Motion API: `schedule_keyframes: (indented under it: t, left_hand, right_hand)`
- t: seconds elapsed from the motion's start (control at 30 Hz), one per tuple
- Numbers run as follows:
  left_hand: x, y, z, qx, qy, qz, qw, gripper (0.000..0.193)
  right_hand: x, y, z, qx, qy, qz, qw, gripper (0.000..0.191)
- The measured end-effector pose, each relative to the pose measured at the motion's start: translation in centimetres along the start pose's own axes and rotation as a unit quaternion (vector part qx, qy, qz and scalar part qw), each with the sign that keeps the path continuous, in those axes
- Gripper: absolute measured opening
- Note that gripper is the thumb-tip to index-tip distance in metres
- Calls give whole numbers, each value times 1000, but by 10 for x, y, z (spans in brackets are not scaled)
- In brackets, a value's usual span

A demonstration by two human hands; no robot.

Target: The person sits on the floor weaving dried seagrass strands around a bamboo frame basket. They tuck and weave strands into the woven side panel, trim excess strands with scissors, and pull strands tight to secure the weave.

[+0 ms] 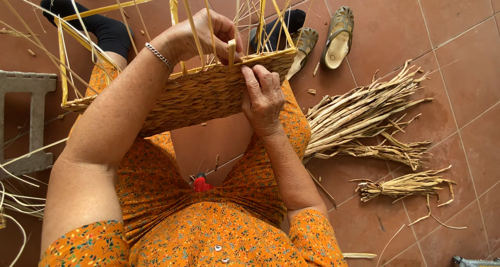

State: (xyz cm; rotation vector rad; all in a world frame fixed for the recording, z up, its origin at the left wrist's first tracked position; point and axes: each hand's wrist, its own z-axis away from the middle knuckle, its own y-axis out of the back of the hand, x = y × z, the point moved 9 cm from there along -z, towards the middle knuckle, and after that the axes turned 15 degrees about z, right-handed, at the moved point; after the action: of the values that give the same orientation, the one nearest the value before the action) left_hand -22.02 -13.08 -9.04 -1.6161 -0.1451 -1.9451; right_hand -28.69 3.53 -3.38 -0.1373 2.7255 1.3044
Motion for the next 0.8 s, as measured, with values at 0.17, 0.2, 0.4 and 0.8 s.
schedule_keyframes:
  t: [0.17, 0.2, 0.4, 0.8]
  left_hand:
    - [-10, -1, -12, 10, 62, -32, 998, 16]
    - [-11, -1, -14, 14, 74, -59, 995, 15]
    - [-7, -7, -15, -11, 69, -104, 992, 15]
    - [-13, -17, -2, -75, 18, -35, 996, 18]
  right_hand:
    - [0, -6, 2, -2, -5, 5, 1000, 37]
    - [1, -8, 2, -2, -12, -2, 1000, 36]
    - [6, -6, -1, 15, -84, -84, 993, 27]
    - [16, -4, -10, 35, -161, -121, 979, 20]
